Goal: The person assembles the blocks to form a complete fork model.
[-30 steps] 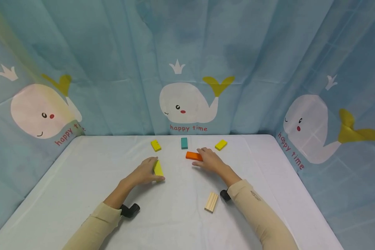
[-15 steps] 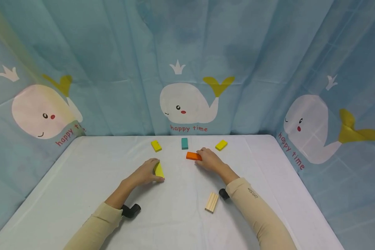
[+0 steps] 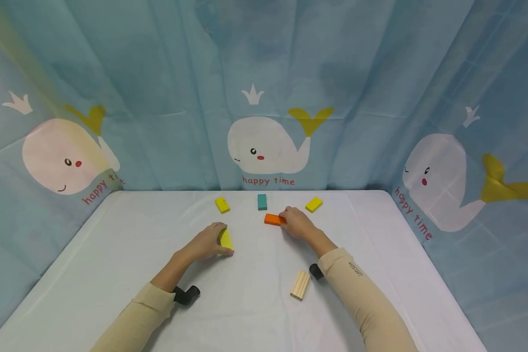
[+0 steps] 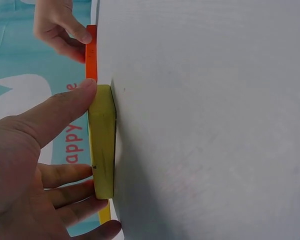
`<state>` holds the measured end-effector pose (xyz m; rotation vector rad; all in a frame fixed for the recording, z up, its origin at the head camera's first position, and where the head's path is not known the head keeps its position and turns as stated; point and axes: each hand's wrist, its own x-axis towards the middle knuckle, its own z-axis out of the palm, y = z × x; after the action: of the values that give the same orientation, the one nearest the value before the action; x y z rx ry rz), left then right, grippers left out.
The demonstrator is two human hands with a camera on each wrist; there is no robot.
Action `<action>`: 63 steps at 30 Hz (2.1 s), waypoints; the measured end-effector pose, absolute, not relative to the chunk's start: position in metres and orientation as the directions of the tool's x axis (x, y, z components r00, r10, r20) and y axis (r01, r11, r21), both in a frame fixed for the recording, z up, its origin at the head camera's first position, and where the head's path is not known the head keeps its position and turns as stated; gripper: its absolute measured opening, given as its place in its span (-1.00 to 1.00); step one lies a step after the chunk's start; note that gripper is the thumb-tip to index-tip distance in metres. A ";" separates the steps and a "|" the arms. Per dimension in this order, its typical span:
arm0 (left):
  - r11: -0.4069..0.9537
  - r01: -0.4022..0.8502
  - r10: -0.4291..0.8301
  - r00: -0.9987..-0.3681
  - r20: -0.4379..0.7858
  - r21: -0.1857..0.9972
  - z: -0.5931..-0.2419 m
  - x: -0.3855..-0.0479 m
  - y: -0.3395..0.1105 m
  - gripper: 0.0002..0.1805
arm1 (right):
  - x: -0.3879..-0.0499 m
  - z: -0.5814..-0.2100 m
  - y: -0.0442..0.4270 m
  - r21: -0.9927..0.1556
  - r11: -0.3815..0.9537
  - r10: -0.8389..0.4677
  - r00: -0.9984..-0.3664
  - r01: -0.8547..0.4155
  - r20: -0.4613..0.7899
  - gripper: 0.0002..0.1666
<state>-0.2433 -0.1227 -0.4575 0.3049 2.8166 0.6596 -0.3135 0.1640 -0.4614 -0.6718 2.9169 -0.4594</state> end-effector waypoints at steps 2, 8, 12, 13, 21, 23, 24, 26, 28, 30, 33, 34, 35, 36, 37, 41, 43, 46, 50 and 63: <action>0.875 0.147 0.253 -0.951 -0.177 0.462 -0.458 -0.244 -0.122 -0.06 | -0.314 -0.461 0.165 -0.315 0.857 -0.442 -0.896 -0.408 -0.041 -0.59; 0.876 0.149 0.255 -0.950 -0.179 0.459 -0.457 -0.247 -0.123 -0.06 | -0.316 -0.460 0.164 -0.350 0.853 -0.425 -0.904 -0.386 -0.039 -0.56; 0.882 0.140 0.249 -0.949 -0.192 0.451 -0.455 -0.246 -0.125 -0.05 | -0.317 -0.459 0.162 -0.362 0.851 -0.423 -0.905 -0.381 -0.040 -0.56; 0.882 0.141 0.250 -0.948 -0.195 0.449 -0.455 -0.246 -0.126 -0.05 | -0.317 -0.459 0.162 -0.364 0.850 -0.423 -0.905 -0.381 -0.039 -0.56; 0.888 0.148 0.259 -0.943 -0.208 0.435 -0.456 -0.246 -0.127 -0.03 | -0.317 -0.460 0.163 -0.371 0.848 -0.424 -0.904 -0.379 -0.047 -0.56; 0.890 0.155 0.265 -0.942 -0.208 0.428 -0.457 -0.246 -0.127 -0.03 | -0.316 -0.459 0.163 -0.374 0.847 -0.423 -0.905 -0.377 -0.047 -0.57; 0.890 0.159 0.268 -0.941 -0.208 0.428 -0.457 -0.246 -0.126 -0.03 | -0.316 -0.459 0.164 -0.377 0.846 -0.423 -0.905 -0.376 -0.046 -0.57; 0.889 0.165 0.273 -0.939 -0.206 0.428 -0.458 -0.246 -0.127 -0.03 | -0.316 -0.459 0.165 -0.376 0.844 -0.429 -0.902 -0.383 -0.042 -0.58; 0.887 0.165 0.275 -0.939 -0.206 0.431 -0.458 -0.247 -0.127 -0.03 | -0.316 -0.460 0.166 -0.376 0.841 -0.434 -0.900 -0.390 -0.037 -0.58; 0.884 0.168 0.277 -0.940 -0.199 0.437 -0.459 -0.247 -0.127 -0.03 | -0.317 -0.460 0.166 -0.371 0.838 -0.443 -0.896 -0.401 -0.031 -0.58; 0.878 0.173 0.279 -0.942 -0.184 0.447 -0.459 -0.248 -0.126 -0.03 | -0.317 -0.461 0.167 -0.371 0.837 -0.442 -0.897 -0.401 -0.027 -0.58; 0.876 0.177 0.281 -0.943 -0.177 0.449 -0.460 -0.249 -0.126 -0.04 | -0.316 -0.461 0.167 -0.370 0.839 -0.440 -0.898 -0.399 -0.027 -0.58; 0.874 0.180 0.284 -0.943 -0.173 0.451 -0.460 -0.249 -0.126 -0.04 | -0.316 -0.461 0.167 -0.373 0.839 -0.437 -0.899 -0.396 -0.029 -0.59; 0.873 0.183 0.286 -0.943 -0.171 0.451 -0.460 -0.249 -0.126 -0.05 | -0.316 -0.461 0.167 -0.374 0.841 -0.433 -0.901 -0.391 -0.031 -0.59; 0.873 0.184 0.286 -0.943 -0.169 0.451 -0.460 -0.249 -0.126 -0.05 | -0.316 -0.461 0.167 -0.375 0.842 -0.430 -0.902 -0.387 -0.034 -0.59; 0.875 0.188 0.287 -0.943 -0.166 0.447 -0.460 -0.250 -0.125 -0.06 | -0.316 -0.461 0.167 -0.372 0.844 -0.429 -0.903 -0.387 -0.033 -0.59; 0.874 0.197 0.294 -0.942 -0.161 0.444 -0.459 -0.250 -0.124 -0.07 | -0.316 -0.461 0.167 -0.370 0.844 -0.430 -0.902 -0.389 -0.033 -0.59; 0.869 0.214 0.309 -0.939 -0.150 0.446 -0.459 -0.250 -0.120 -0.07 | -0.317 -0.460 0.166 -0.373 0.845 -0.427 -0.903 -0.383 -0.039 -0.58; 0.859 0.230 0.327 -0.934 -0.144 0.458 -0.458 -0.248 -0.112 -0.07 | -0.318 -0.460 0.165 -0.372 0.846 -0.428 -0.903 -0.382 -0.047 -0.58; 0.823 0.284 0.393 -0.910 -0.133 0.492 -0.453 -0.243 -0.084 -0.08 | -0.319 -0.461 0.166 -0.369 0.857 -0.408 -0.911 -0.359 -0.062 -0.58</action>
<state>-0.2427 -0.0843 -0.4527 0.5233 2.7772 0.6969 -0.3188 0.1656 -0.4612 -0.6002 2.8932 -0.5347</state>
